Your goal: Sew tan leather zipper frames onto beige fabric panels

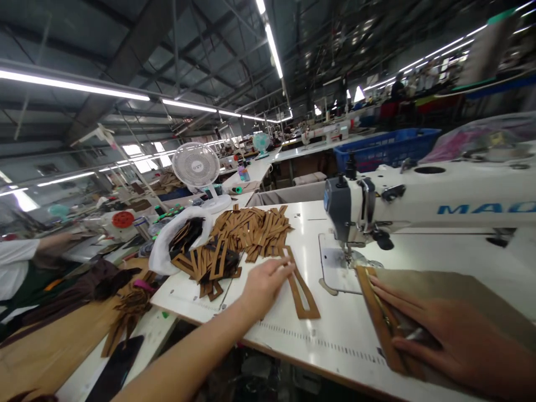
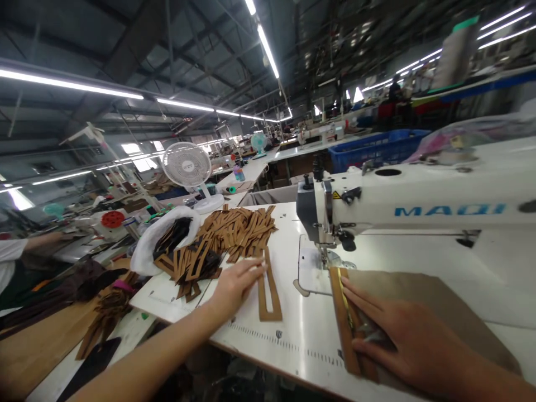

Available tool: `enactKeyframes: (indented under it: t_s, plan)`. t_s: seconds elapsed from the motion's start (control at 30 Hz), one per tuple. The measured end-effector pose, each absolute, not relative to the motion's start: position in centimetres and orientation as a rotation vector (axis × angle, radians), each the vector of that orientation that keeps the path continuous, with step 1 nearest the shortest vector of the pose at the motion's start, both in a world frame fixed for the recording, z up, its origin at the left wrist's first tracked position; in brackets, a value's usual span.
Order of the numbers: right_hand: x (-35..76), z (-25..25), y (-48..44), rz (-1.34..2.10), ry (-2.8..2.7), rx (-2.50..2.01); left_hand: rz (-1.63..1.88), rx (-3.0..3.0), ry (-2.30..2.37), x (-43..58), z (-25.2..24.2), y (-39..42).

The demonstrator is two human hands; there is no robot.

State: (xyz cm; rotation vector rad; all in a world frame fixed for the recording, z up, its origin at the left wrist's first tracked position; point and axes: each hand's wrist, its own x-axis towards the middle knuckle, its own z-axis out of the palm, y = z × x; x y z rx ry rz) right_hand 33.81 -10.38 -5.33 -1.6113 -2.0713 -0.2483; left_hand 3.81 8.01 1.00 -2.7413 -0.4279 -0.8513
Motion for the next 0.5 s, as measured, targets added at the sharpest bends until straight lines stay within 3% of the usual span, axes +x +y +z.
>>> enactKeyframes:
  t_s: [0.23,0.5]
  plan:
    - [33.8,-4.4,-10.5,-0.222,-2.179,-1.631,-0.554,-2.966,-0.376,5.5,-1.9,2.7]
    - [33.0,-2.7,-10.7,-0.083,-2.186,-1.734,-0.684,-3.016,-0.328,6.4,-1.0,3.3]
